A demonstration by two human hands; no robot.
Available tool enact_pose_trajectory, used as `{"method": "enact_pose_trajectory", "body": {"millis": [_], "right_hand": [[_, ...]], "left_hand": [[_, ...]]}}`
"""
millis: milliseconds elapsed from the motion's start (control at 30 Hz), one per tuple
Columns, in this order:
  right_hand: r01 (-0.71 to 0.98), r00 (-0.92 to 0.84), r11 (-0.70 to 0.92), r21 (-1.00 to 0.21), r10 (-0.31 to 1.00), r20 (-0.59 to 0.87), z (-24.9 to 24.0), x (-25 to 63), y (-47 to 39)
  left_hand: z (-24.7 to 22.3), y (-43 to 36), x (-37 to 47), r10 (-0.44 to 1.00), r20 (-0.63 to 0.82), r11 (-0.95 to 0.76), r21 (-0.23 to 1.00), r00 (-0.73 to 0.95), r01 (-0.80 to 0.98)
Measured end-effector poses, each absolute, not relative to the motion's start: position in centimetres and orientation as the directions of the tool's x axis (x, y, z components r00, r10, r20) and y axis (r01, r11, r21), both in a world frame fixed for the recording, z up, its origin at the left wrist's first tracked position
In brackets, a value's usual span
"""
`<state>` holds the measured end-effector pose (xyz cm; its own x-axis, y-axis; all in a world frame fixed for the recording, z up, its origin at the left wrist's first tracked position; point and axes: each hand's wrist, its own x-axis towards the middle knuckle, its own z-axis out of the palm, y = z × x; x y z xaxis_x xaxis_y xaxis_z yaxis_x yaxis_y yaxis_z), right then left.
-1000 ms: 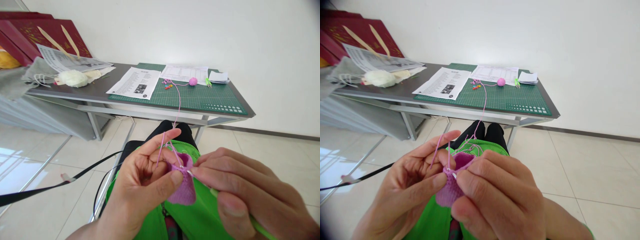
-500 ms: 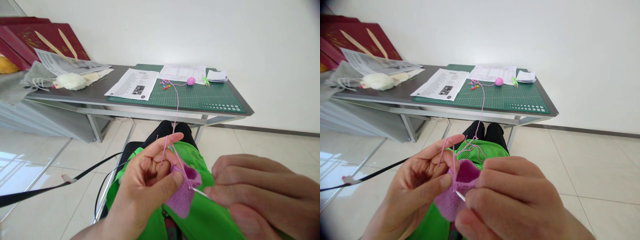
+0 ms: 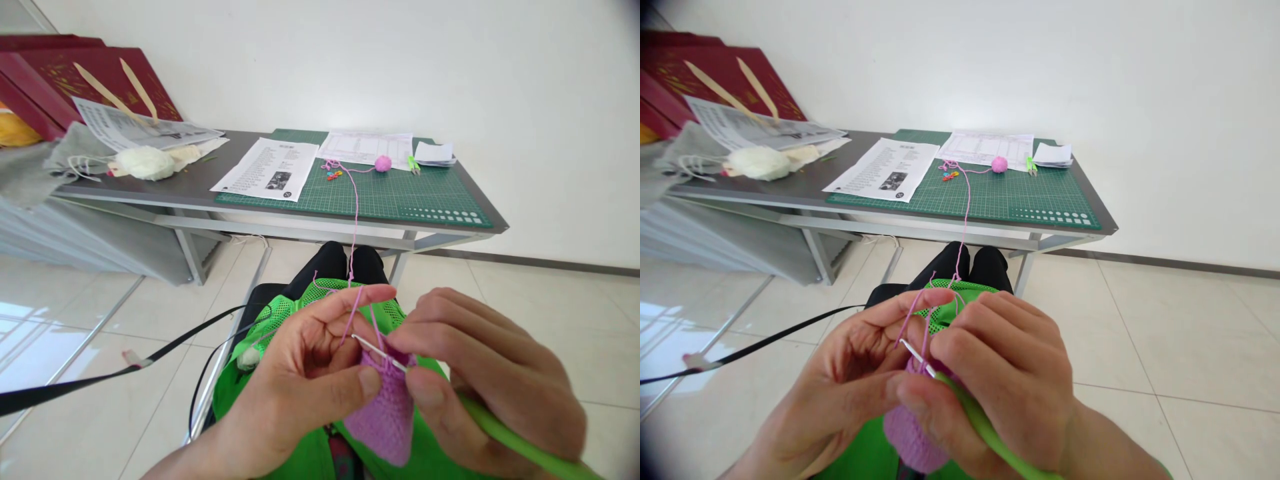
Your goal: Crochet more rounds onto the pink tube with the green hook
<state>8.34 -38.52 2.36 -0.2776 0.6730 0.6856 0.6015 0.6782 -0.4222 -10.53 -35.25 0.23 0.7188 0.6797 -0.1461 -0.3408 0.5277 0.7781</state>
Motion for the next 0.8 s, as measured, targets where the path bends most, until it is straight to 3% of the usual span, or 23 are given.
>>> {"method": "enact_pose_trajectory", "body": {"millis": [167,300,600,700,800], "right_hand": [[0.588,-0.220,0.629,-0.509,0.730,0.648,1.8,7.7,-38.3],[0.646,-0.174,0.610,-0.459,0.703,0.689,1.4,7.1,-38.2],[0.728,-0.080,0.623,-0.285,0.491,0.868,-1.9,5.8,-36.0],[0.715,-0.034,0.642,-0.277,0.428,0.903,-3.1,5.6,-35.7],[0.693,-0.035,0.674,-0.258,0.388,0.921,-3.3,5.8,-36.0]], "left_hand": [[0.0,-36.0,-10.0,0.763,-0.130,0.434,0.829,0.633,-0.353],[0.0,-36.5,-9.4,0.859,-0.127,0.335,0.872,0.497,-0.356],[-0.6,-36.7,-7.4,0.979,-0.146,0.184,0.933,0.143,-0.310],[-0.5,-36.6,-7.4,0.974,-0.163,0.208,0.914,0.154,-0.349],[-0.1,-36.2,-8.2,0.919,-0.248,0.366,0.825,0.306,-0.430]]}}
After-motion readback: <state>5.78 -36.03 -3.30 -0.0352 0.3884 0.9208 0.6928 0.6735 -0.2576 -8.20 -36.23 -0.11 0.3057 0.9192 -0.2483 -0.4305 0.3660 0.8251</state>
